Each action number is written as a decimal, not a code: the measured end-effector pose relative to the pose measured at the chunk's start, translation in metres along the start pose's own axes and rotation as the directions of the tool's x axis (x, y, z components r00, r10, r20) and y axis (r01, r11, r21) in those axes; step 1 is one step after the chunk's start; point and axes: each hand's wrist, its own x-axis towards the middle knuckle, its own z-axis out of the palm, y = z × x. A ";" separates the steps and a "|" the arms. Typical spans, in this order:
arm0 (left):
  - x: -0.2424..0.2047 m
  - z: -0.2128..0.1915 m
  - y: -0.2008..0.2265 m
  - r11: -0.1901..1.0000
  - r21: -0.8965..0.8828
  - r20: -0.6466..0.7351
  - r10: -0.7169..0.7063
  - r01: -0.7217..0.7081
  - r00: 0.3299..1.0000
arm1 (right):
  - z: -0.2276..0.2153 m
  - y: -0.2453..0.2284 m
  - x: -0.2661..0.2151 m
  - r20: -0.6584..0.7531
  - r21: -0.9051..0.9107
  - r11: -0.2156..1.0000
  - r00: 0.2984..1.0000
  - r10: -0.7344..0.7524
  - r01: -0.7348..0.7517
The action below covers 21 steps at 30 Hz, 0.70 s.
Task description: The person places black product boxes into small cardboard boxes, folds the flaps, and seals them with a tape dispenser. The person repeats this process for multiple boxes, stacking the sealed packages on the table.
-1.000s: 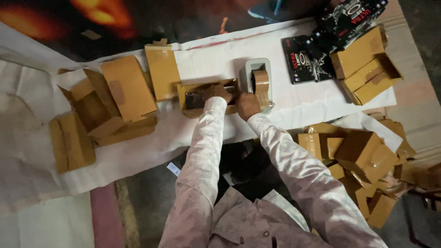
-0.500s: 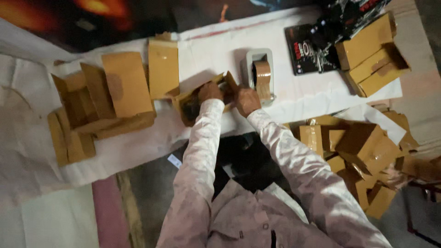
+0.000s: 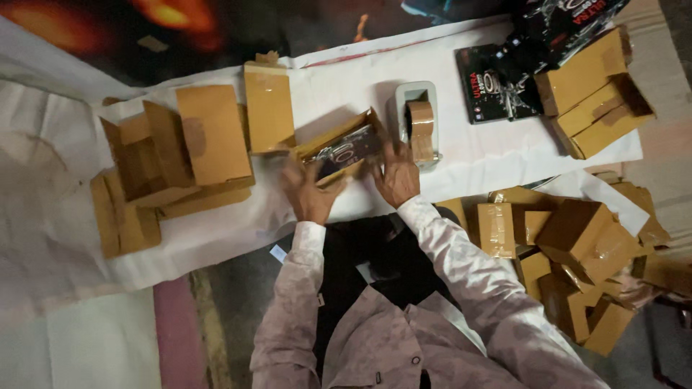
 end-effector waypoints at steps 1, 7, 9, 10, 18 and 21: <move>-0.001 0.004 -0.006 0.998 -0.042 0.067 0.050 -0.047 0.997 | -0.006 -0.008 0.000 0.041 -0.023 1.000 0.999 -0.005 0.006; 0.029 0.029 -0.039 0.998 -0.002 0.229 0.061 -0.062 0.971 | -0.010 -0.010 0.003 0.142 -0.118 0.993 0.989 0.044 -0.027; 0.038 0.024 -0.042 0.999 0.017 0.270 0.043 -0.050 0.962 | -0.009 -0.005 0.006 0.177 -0.170 0.985 0.982 0.071 -0.041; 0.043 0.023 -0.042 0.999 0.025 0.289 0.035 -0.045 0.957 | -0.010 -0.002 0.009 0.174 -0.220 0.975 0.983 0.058 -0.019; 0.042 0.017 -0.040 0.999 0.033 0.311 -0.015 0.005 0.950 | 0.045 0.064 0.080 0.322 -0.440 0.813 0.912 -0.253 0.381; 0.044 0.013 -0.034 0.995 -0.071 0.234 0.078 -0.063 0.969 | 0.075 0.090 0.102 0.529 -0.428 0.853 0.848 -0.032 0.299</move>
